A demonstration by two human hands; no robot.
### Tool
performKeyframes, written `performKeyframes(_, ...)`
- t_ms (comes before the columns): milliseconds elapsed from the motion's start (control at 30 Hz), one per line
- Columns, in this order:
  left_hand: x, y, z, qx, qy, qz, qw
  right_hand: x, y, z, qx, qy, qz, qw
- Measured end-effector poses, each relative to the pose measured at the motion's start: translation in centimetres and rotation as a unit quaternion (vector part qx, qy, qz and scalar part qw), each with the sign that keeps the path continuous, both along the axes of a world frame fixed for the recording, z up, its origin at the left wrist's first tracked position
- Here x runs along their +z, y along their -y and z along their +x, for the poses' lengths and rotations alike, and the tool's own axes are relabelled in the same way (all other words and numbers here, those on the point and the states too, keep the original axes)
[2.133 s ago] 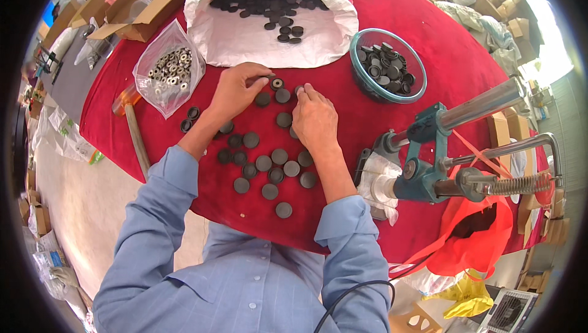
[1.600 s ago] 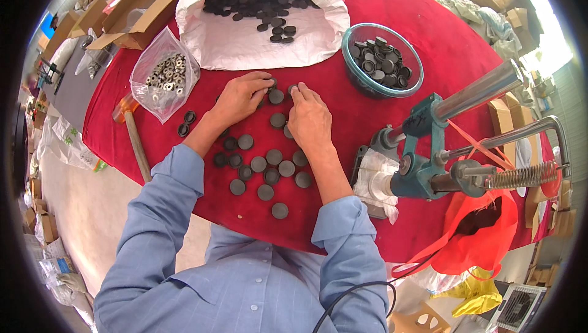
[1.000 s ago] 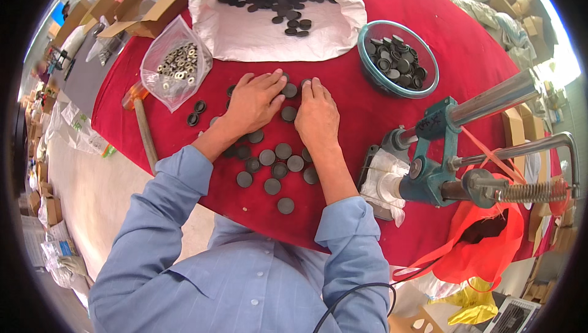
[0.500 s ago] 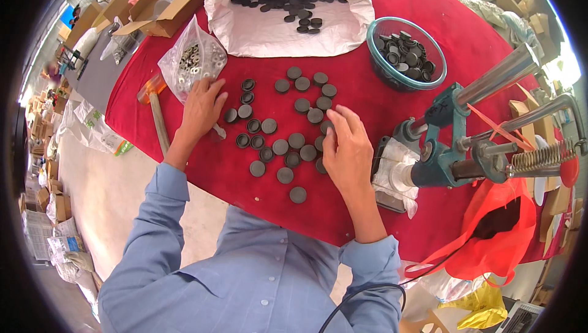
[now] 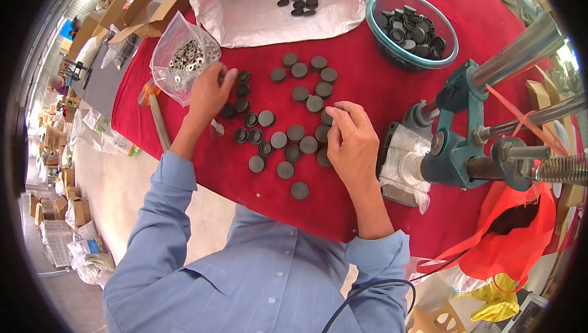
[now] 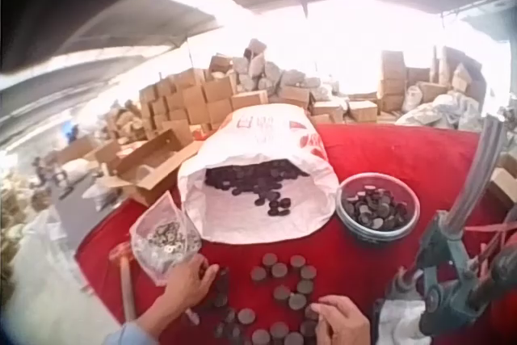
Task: The person assembles small plastic components by inserting metal rings into plastic caps and tapping them with a mallet.
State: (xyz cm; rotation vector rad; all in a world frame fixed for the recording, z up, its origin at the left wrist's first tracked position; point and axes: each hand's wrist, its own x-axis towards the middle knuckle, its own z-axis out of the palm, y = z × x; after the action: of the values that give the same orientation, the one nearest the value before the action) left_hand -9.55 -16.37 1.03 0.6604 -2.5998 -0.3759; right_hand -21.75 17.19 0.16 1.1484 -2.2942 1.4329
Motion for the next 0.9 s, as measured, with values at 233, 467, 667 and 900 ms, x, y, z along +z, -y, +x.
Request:
performKeyframes(233, -0.4, -1.9, -1.6, -0.071, 0.132, -0.109, 0.983, -0.1, -0.5, -0.3, -0.012, 0.013, -0.009, 1.0)
performKeyframes(467, -0.3, -0.7, -2.5, -0.096, 0.151, -0.084, 0.98, 0.0, -0.8, -0.2, -0.006, 0.036, -0.029, 0.999)
performKeyframes(667, 0.4, 1.0, -3.2, -0.115, 0.084, 0.051, 0.988, -0.6, -0.9, -0.4, -0.011, 0.036, -0.046, 0.998)
performKeyframes(900, 5.8, -1.4, -10.2, -0.102, 0.027, 0.65, 0.752, -1.2, -0.8, -0.4, 0.01, 0.024, -0.029, 0.999)
